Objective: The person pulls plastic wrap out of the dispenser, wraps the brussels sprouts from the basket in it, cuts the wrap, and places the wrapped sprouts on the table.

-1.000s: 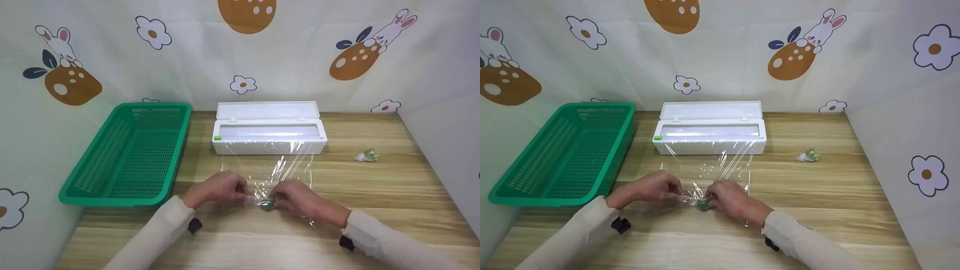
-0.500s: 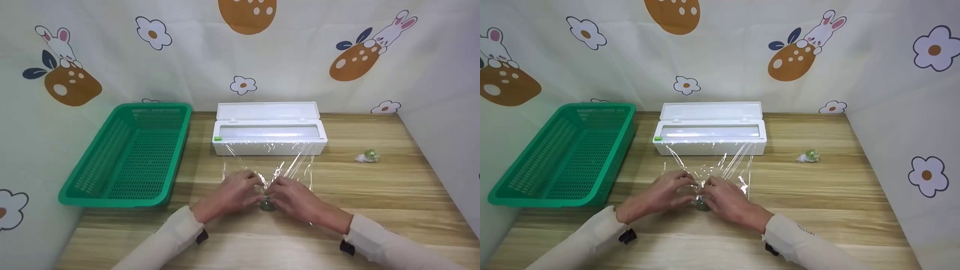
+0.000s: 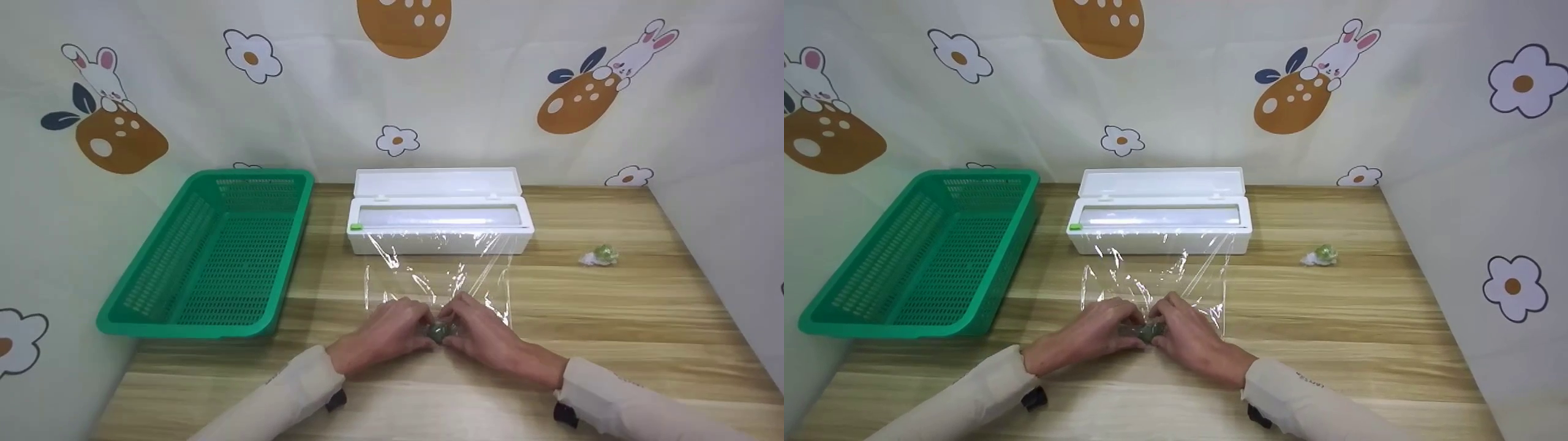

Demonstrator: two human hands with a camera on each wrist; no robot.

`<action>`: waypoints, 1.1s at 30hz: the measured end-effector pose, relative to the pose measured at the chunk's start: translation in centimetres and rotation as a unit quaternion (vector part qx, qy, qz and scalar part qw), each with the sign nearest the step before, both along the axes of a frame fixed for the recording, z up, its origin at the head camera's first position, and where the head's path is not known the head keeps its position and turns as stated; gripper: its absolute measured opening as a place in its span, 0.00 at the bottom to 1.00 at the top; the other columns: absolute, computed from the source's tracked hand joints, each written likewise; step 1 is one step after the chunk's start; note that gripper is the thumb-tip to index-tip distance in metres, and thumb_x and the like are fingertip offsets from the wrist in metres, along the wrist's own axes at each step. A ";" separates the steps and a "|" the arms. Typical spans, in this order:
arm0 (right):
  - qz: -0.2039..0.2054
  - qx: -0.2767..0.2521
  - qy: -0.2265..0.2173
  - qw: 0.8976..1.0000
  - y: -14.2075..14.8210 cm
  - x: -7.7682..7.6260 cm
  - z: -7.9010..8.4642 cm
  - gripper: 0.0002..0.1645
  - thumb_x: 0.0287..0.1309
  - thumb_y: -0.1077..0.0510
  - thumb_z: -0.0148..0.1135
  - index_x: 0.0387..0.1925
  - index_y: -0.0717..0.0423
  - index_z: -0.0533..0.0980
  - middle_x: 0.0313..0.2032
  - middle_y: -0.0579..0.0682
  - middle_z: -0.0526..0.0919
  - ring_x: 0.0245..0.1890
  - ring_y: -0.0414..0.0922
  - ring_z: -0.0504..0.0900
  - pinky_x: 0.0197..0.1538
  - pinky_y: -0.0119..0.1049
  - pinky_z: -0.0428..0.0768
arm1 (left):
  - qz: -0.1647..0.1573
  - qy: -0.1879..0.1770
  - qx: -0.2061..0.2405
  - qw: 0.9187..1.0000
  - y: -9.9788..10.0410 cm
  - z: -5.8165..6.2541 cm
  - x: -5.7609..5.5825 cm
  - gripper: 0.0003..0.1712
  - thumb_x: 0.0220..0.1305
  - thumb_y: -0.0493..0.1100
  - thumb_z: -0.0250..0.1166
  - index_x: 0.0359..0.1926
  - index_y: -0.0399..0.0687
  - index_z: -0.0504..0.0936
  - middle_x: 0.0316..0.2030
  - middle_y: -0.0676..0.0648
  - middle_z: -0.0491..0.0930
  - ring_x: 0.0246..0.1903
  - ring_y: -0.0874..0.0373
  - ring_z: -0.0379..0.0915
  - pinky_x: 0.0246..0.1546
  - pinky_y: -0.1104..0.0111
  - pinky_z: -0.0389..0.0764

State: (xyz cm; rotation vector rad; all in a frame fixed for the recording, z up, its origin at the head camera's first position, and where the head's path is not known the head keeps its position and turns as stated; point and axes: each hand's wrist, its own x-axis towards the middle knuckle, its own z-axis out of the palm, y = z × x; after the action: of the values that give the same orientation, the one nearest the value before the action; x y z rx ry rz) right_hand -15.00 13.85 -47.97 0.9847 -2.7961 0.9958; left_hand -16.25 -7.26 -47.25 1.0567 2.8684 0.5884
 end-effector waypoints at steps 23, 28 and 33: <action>-0.020 0.058 0.028 0.998 0.1 -1.3 0.9 0.19 0.49 0.60 0.76 0.45 0.52 0.82 0.40 0.46 0.83 0.41 0.42 0.80 0.46 0.38 0.83 | 0.024 -0.040 0.005 0.999 -0.3 -0.3 -1.8 0.19 0.65 0.53 0.68 0.49 0.46 0.86 0.40 0.49 0.81 0.40 0.58 0.73 0.44 0.66 0.75; -0.025 0.022 0.013 0.999 0.2 -1.9 0.7 0.14 0.53 0.65 0.71 0.43 0.53 0.84 0.38 0.47 0.87 0.40 0.44 0.84 0.46 0.40 0.84 | 0.041 -0.025 0.014 0.999 -0.1 -0.4 -1.7 0.27 0.57 0.55 0.73 0.52 0.46 0.80 0.42 0.49 0.79 0.43 0.56 0.73 0.51 0.62 0.76; -0.029 -0.029 -0.072 0.997 0.6 -2.8 0.7 0.13 0.55 0.68 0.68 0.42 0.55 0.84 0.39 0.49 0.89 0.39 0.44 0.86 0.45 0.34 0.85 | 0.037 -0.002 0.027 0.999 0.3 -0.6 -2.0 0.22 0.54 0.51 0.76 0.46 0.49 0.80 0.38 0.51 0.80 0.39 0.59 0.73 0.47 0.65 0.76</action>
State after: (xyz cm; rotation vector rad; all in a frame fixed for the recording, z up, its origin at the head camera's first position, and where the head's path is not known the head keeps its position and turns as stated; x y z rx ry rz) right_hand -17.84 14.42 -47.29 0.8521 -2.8719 1.1767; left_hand -18.21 -6.99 -47.85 0.9582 2.9140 0.6744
